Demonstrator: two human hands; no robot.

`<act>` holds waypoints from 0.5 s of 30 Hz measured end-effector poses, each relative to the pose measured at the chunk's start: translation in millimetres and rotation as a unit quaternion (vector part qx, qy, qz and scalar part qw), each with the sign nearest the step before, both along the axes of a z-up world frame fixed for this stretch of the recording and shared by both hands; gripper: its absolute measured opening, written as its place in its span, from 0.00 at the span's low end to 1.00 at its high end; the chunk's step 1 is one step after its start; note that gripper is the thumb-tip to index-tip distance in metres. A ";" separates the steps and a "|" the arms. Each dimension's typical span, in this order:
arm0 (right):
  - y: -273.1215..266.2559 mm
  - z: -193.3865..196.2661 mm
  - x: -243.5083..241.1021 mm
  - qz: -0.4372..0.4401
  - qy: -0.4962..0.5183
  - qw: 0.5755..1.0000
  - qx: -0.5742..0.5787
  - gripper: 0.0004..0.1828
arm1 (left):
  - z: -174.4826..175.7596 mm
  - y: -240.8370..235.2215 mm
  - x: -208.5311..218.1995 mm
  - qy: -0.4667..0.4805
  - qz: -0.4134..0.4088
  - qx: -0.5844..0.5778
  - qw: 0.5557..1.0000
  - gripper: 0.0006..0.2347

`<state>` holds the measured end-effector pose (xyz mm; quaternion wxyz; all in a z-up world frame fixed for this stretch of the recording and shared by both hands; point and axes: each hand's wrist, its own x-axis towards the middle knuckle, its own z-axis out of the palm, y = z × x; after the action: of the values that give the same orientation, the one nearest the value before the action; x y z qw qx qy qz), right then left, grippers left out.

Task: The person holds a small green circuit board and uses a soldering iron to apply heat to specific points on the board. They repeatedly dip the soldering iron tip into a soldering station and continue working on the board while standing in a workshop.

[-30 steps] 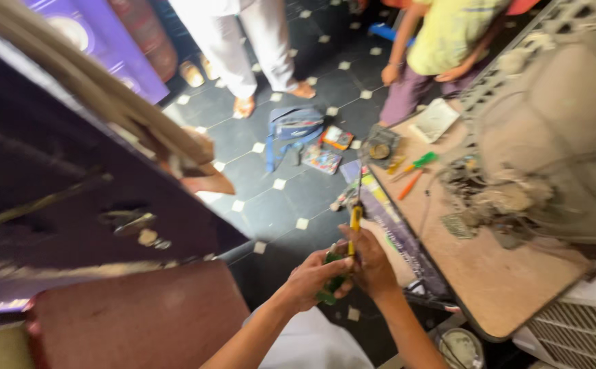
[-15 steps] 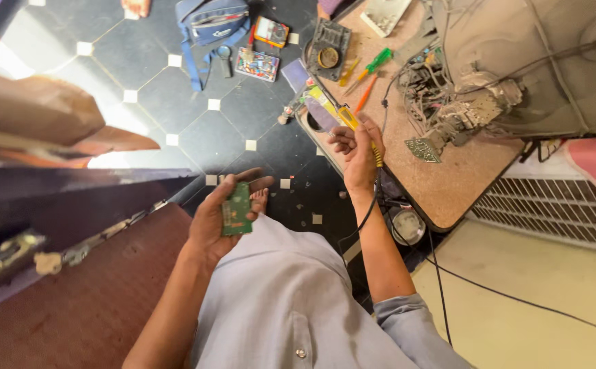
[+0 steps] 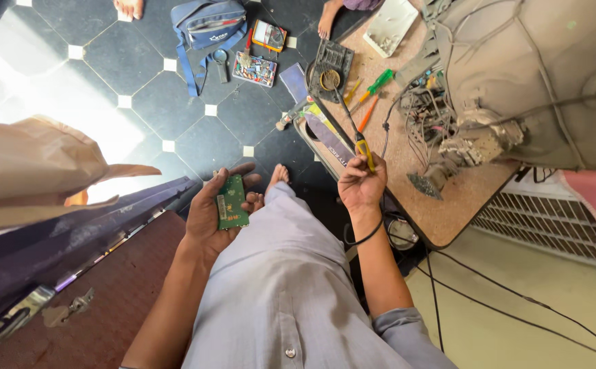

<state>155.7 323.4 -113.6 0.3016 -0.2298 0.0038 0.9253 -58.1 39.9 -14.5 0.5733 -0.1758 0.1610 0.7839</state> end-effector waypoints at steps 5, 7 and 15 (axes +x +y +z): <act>7.2 1.5 -20.5 -0.042 -0.149 0.985 0.075 0.18 | -5.4 24.6 -16.3 0.033 -0.003 0.000 0.999 0.23; 14.0 2.4 -34.1 -0.052 -0.222 0.962 0.153 0.19 | -7.8 37.4 -25.6 0.059 -0.008 -0.025 0.998 0.24; 44.3 -25.9 -66.7 -0.061 -0.425 0.766 0.478 0.14 | -20.0 92.4 -58.8 0.067 0.007 -0.028 0.997 0.35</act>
<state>89.0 367.7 -139.5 0.3992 -0.4249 -0.5538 0.5944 -116.9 132.3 -34.5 0.5509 -0.1397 0.2194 0.7930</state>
